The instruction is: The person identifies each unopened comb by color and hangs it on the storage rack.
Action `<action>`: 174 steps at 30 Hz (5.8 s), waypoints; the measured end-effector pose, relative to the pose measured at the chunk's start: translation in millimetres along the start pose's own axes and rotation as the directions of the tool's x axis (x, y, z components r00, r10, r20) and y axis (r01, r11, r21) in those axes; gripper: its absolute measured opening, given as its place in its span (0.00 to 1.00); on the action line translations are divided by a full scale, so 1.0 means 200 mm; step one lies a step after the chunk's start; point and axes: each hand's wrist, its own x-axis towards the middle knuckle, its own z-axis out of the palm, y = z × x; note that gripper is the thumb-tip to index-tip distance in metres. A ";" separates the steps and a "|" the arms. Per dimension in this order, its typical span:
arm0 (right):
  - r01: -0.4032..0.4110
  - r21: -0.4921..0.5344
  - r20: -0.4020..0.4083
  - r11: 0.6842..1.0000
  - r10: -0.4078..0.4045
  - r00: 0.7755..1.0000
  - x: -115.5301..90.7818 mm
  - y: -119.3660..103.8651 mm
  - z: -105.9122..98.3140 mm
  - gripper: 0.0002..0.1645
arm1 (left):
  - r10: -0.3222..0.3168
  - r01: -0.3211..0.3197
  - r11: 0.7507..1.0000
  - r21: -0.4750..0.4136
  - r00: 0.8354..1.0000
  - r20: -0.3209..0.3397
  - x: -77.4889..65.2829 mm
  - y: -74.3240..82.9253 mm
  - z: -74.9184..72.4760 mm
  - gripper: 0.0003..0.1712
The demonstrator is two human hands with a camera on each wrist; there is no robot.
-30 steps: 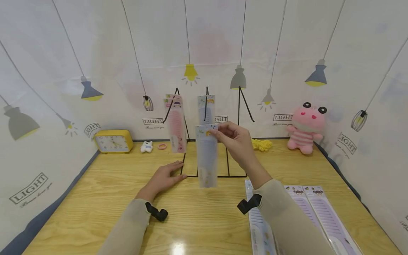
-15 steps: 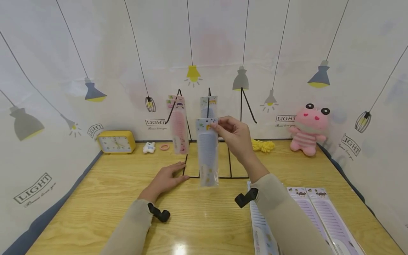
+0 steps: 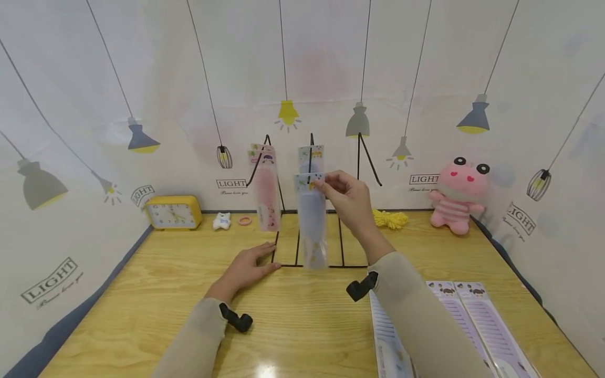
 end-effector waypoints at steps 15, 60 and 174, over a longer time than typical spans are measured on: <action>-0.040 -0.091 -0.062 0.995 0.035 0.997 0.25 0.08 0.00 0.19 | -0.024 0.025 0.999 -0.025 1.000 0.010 0.05 0.04 -0.03 0.40; -0.095 -0.057 -0.225 0.994 0.080 0.971 0.15 0.20 0.01 0.22 | -0.014 0.014 1.000 0.003 1.000 -0.012 -0.03 0.00 0.01 0.37; -0.353 0.385 -0.073 0.853 0.409 0.910 -0.55 0.28 -0.67 0.04 | -0.026 0.026 0.998 -0.057 1.000 -0.001 -0.01 0.02 0.01 0.36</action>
